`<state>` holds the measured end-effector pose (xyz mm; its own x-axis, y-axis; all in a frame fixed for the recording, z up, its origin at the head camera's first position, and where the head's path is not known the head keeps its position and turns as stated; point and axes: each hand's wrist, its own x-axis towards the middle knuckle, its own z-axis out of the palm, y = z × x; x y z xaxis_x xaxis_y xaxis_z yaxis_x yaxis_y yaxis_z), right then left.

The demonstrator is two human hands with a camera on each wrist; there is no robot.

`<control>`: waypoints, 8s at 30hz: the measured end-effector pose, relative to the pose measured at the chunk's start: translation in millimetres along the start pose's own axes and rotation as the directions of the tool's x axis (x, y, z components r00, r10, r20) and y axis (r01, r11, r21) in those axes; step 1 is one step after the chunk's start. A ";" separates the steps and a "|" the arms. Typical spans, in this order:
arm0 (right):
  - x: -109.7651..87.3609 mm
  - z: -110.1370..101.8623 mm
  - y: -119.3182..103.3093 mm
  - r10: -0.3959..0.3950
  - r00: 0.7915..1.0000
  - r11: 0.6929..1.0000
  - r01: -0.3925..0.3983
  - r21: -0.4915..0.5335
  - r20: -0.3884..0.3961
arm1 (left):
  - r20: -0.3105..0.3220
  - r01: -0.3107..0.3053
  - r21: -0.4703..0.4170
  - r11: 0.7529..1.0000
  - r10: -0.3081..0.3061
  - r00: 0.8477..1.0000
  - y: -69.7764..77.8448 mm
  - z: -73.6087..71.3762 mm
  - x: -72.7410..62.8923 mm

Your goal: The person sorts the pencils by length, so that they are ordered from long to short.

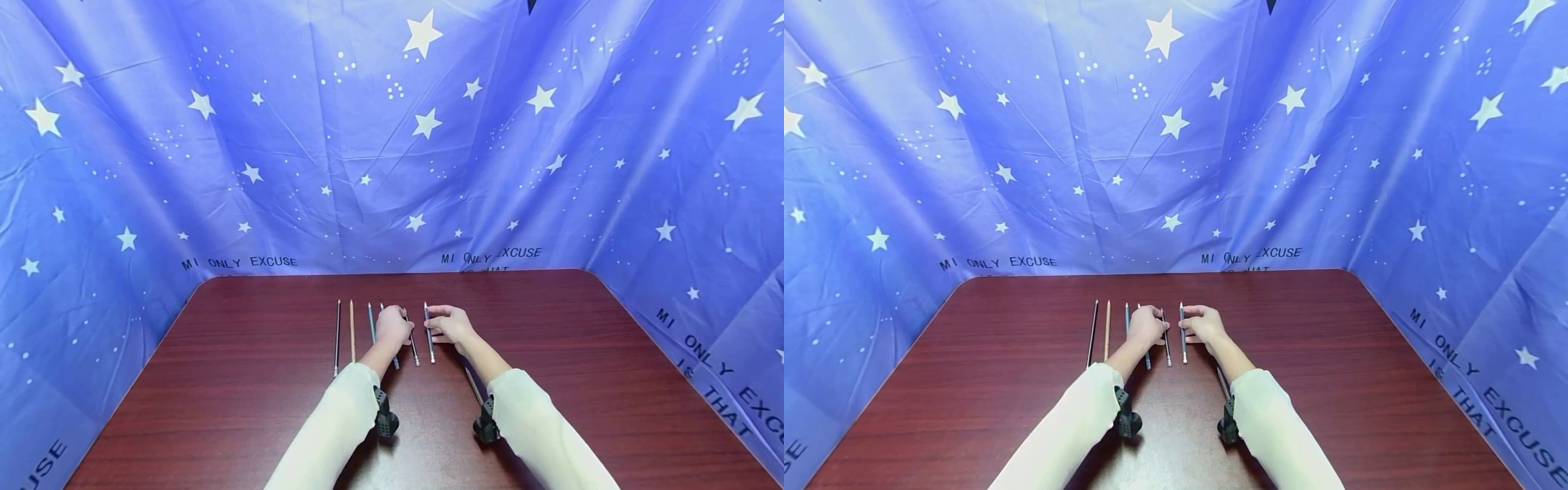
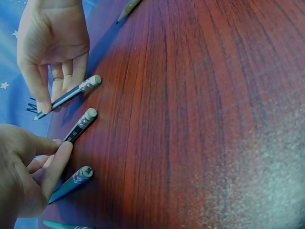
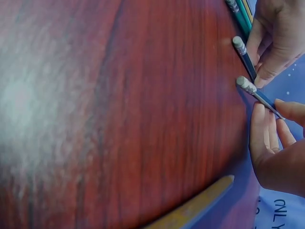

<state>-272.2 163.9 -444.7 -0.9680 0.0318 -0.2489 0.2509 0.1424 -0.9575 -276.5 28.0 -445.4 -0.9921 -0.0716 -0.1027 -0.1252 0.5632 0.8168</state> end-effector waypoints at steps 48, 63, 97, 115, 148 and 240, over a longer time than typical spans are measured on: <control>5.3 18.0 6.4 -0.164 0.984 0.937 0.133 -0.322 -0.071 | -0.033 -0.058 0.010 0.998 0.058 0.998 -4.8 1.9 3.1; 5.5 22.3 7.5 -0.168 0.982 0.914 0.121 -0.387 -0.090 | -0.033 -0.041 0.062 0.997 0.043 0.999 -4.8 -0.6 2.6; -20.4 -29.9 -23.1 -0.201 0.979 0.892 0.173 -0.417 -0.022 | 0.024 -0.100 0.058 0.993 0.099 0.995 8.2 -12.9 -13.2; -45.9 -73.0 -18.5 -0.206 0.976 0.826 0.210 -0.523 0.066 | 0.179 -0.169 -0.107 0.980 0.186 0.966 19.4 -6.3 -59.6; -93.5 -120.5 14.7 -0.069 0.963 0.788 0.214 -0.577 0.262 | 0.219 -0.360 0.158 0.920 0.323 0.921 20.7 44.1 -111.3; -92.3 -90.4 -4.9 -0.092 0.965 0.990 0.114 -0.079 0.246 | 0.233 0.112 -0.670 0.734 0.065 0.970 22.9 23.0 -80.2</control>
<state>-184.5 249.7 -403.9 -0.9558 -0.2258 -0.1881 0.1374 0.2227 -0.9652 -199.9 65.6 -431.5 -0.9711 0.1586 -0.1786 -0.2020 -0.1464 0.9684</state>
